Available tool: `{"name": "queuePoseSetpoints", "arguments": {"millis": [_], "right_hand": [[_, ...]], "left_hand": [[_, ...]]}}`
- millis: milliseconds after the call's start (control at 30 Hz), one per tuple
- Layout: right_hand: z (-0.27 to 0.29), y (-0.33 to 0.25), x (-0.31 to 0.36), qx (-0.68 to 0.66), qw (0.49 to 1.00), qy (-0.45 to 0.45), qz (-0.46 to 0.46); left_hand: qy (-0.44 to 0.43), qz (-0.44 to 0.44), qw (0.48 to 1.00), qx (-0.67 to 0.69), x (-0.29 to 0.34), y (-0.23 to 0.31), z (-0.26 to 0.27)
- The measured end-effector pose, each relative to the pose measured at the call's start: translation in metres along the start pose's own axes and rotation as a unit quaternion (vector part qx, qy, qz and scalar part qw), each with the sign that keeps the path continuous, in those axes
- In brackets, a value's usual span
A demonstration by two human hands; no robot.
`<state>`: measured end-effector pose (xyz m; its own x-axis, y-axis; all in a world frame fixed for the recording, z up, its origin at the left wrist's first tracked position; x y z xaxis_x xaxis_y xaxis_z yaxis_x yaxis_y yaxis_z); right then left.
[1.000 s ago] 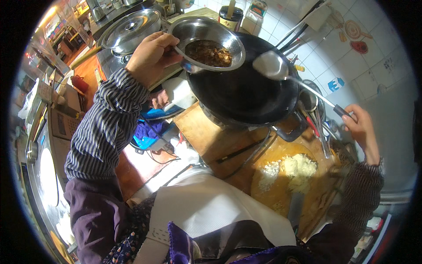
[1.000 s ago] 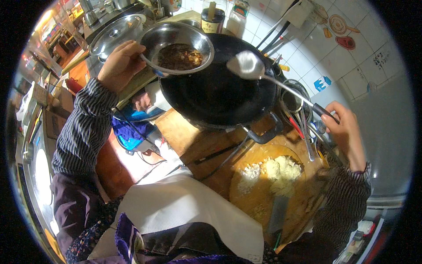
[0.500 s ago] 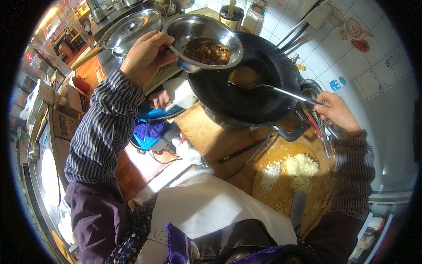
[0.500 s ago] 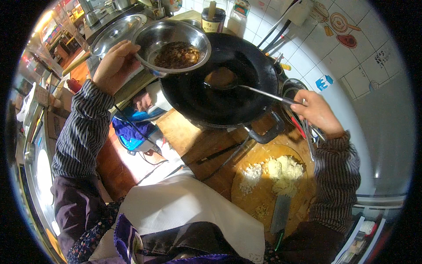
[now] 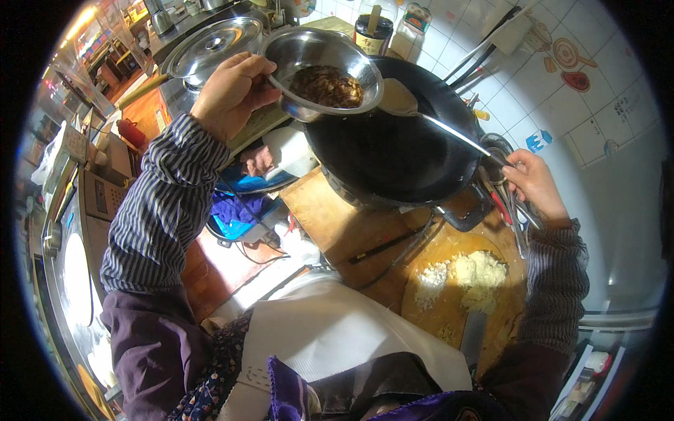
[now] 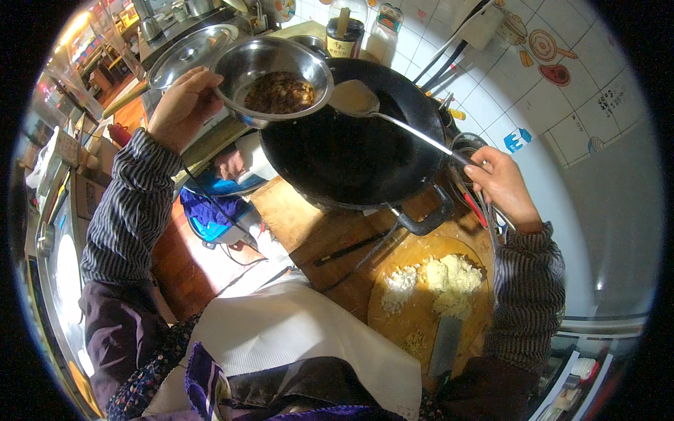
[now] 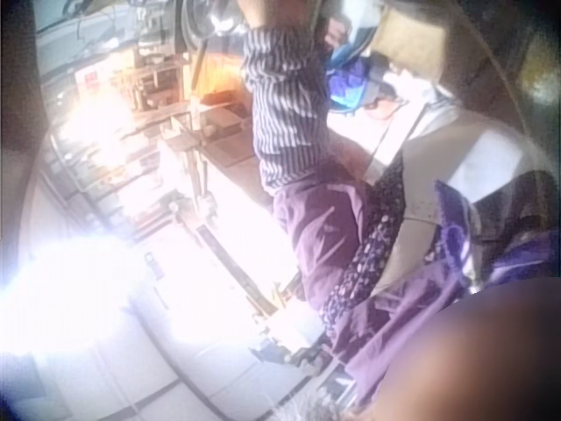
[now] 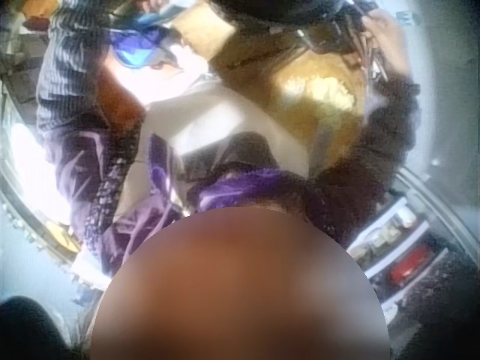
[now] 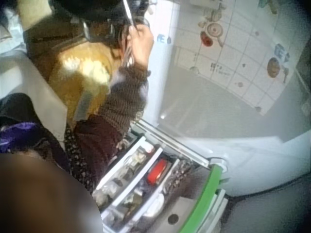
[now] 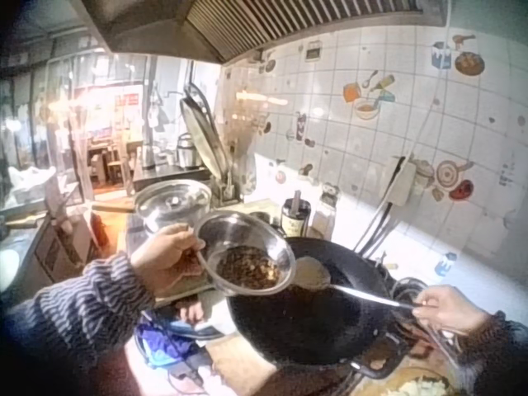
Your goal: The person scoops fried food from a wok into a metal bowl using a strainer, then scrapes chopped white vegetable from a cutting board into the wok with a cleaver and stirs it. The person repeats the scooping and stirring steps.
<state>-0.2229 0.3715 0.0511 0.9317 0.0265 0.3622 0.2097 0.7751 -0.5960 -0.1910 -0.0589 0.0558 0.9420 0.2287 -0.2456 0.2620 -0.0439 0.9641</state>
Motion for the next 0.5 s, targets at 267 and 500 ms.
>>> {"name": "queuePoseSetpoints", "arguments": {"millis": [267, 500], "right_hand": [[0.047, -0.021, 0.032, 0.004, 0.997, 0.067, -0.033], [0.058, -0.045, 0.060, 0.011, 0.997, 0.076, 0.023]], "left_hand": [[0.008, 0.014, 1.000, 0.002, 0.002, -0.001, -0.002], [0.010, 0.050, 0.998, 0.020, 0.008, -0.009, -0.025]]}}
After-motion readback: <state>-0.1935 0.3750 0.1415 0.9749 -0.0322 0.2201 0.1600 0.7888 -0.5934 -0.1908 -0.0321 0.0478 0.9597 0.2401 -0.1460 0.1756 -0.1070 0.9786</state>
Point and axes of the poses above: each hand's wrist, its own x-axis away from the middle knuckle, its own z-axis out of the back of the hand, y = z × x, the point moved 6 cm from there along -x, towards the middle knuckle, and after that the axes turned 15 degrees about -z, right-handed, at the moved point
